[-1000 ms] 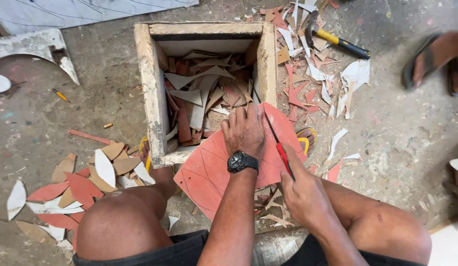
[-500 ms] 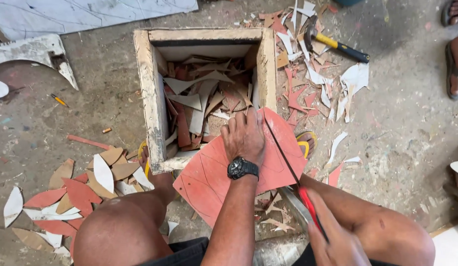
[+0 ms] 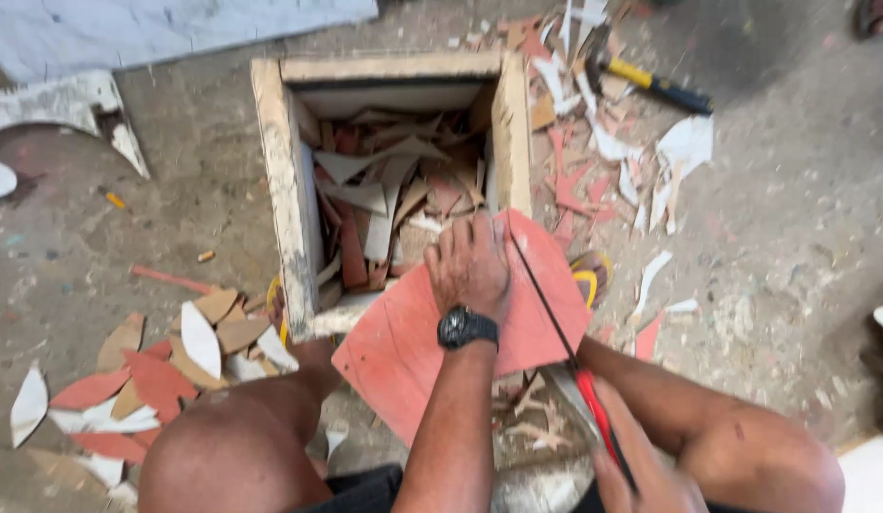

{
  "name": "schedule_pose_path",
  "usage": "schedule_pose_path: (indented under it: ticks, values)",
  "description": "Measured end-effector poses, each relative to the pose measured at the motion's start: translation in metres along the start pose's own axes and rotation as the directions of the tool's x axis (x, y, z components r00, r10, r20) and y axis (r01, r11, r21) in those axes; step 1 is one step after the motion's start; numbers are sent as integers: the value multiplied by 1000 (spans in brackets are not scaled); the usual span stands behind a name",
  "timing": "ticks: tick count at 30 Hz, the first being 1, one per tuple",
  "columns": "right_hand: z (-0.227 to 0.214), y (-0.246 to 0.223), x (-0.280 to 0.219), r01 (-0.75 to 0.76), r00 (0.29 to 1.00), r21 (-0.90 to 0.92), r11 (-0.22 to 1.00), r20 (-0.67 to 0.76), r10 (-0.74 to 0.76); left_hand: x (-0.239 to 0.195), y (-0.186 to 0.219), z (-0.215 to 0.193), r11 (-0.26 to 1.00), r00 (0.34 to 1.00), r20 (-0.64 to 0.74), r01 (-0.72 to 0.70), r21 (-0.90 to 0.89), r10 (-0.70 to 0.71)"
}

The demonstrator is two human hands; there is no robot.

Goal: Cutting a piece of red foam material along a marked line using a utility knife on a workshop floor.

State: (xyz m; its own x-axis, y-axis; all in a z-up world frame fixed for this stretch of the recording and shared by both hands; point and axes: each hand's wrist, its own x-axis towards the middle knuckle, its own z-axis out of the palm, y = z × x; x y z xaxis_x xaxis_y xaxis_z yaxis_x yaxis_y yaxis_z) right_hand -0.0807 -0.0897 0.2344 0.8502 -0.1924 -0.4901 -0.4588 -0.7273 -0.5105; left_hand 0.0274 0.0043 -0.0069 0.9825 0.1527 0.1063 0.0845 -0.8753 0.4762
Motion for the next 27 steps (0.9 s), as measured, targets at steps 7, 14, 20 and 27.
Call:
schedule_pose_path:
  ticks: [7,14,20,27]
  values:
    - [27,67,15,-312,948,-266,912,-21,318,0,0,9,1000,999,33,-17,-17,17]
    - [41,30,70,-192,951,-98,976,225,210,-4,-2,9,1000,1000,17,-19,14,19]
    - [28,38,18,-198,960,-99,975,179,214,-3,-4,14,1000,999,47,19,0,-19]
    - [25,97,-13,-110,983,-85,990,137,121,1,-1,6,1000,984,174,30,-5,-29]
